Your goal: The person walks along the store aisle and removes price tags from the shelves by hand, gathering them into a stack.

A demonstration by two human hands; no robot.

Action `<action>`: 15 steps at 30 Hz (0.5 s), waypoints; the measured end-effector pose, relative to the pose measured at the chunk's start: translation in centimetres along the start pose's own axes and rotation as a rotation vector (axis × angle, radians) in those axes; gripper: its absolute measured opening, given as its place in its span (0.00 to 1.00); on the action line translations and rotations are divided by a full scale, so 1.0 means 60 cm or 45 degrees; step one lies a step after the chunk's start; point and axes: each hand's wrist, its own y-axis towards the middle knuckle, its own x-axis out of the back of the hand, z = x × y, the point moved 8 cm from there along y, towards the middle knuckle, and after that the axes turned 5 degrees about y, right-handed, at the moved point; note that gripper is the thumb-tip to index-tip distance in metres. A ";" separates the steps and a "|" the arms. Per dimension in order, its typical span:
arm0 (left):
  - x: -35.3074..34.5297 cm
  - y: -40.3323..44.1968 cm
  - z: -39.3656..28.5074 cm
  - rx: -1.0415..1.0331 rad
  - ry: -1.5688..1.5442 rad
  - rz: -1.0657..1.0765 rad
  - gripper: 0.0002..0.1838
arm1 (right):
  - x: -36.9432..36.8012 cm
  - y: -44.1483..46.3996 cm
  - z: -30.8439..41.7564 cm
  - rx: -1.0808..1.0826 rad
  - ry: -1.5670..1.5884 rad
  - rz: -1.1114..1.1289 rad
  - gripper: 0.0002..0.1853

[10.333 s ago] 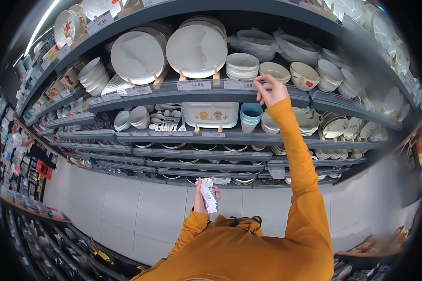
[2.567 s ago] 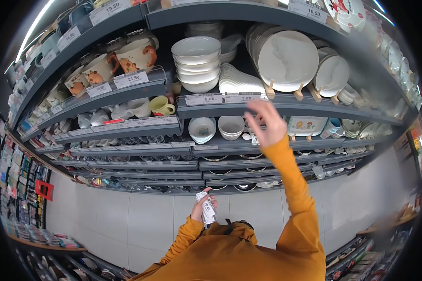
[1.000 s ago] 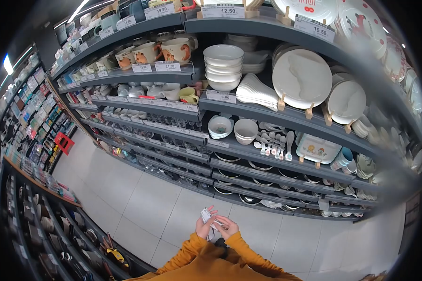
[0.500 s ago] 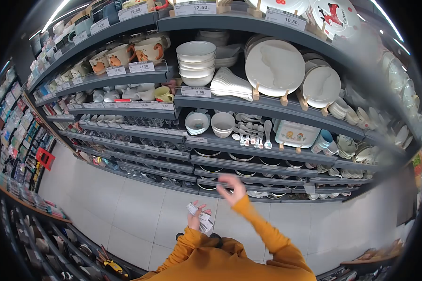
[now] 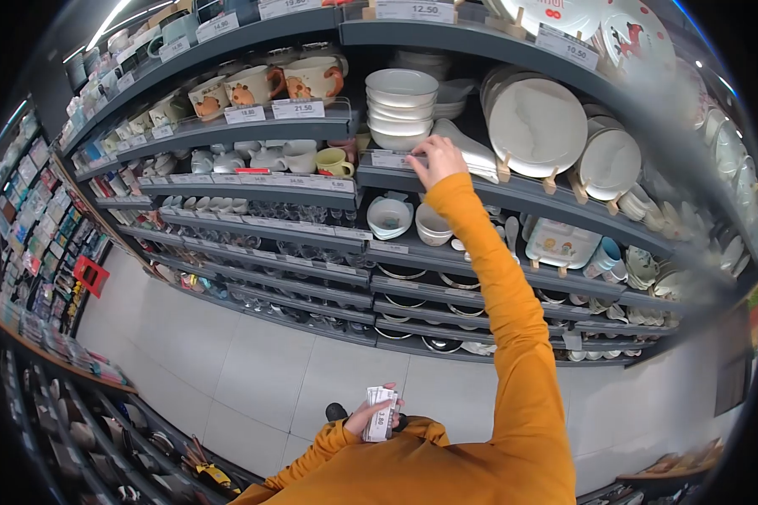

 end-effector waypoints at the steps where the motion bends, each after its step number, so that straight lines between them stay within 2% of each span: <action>1: -0.006 -0.014 -0.018 0.037 0.060 -0.005 0.30 | -0.001 0.003 -0.007 0.010 0.111 -0.017 0.13; 4: 0.021 -0.015 -0.067 -0.022 -0.034 -0.002 0.33 | 0.022 0.009 -0.015 0.021 0.506 -0.116 0.10; 7: 0.062 0.011 -0.134 -0.201 0.108 -0.177 0.26 | 0.078 -0.026 0.018 -0.057 0.578 -0.366 0.08; 8: 0.074 0.022 -0.154 -0.238 0.134 -0.225 0.25 | 0.082 -0.058 0.021 -0.205 0.585 -0.395 0.07; 9: 0.072 0.025 -0.181 -0.301 0.134 -0.245 0.19 | 0.050 -0.110 0.009 -0.610 0.877 -0.318 0.08; 10: 0.072 0.027 -0.207 -0.332 0.105 -0.241 0.18 | 0.028 -0.156 0.027 -0.557 0.958 -0.273 0.08; 11: 0.073 0.029 -0.233 -0.363 0.076 -0.239 0.17 | -0.017 -0.218 0.038 -0.681 1.032 -0.173 0.07; 12: 0.076 0.030 -0.256 -0.394 0.047 -0.238 0.17 | -0.070 -0.280 0.073 -0.794 1.297 -0.043 0.08; 15: 0.136 0.044 -0.297 -0.391 0.141 -0.294 0.18 | -0.218 -0.462 0.178 -1.081 1.341 0.263 0.07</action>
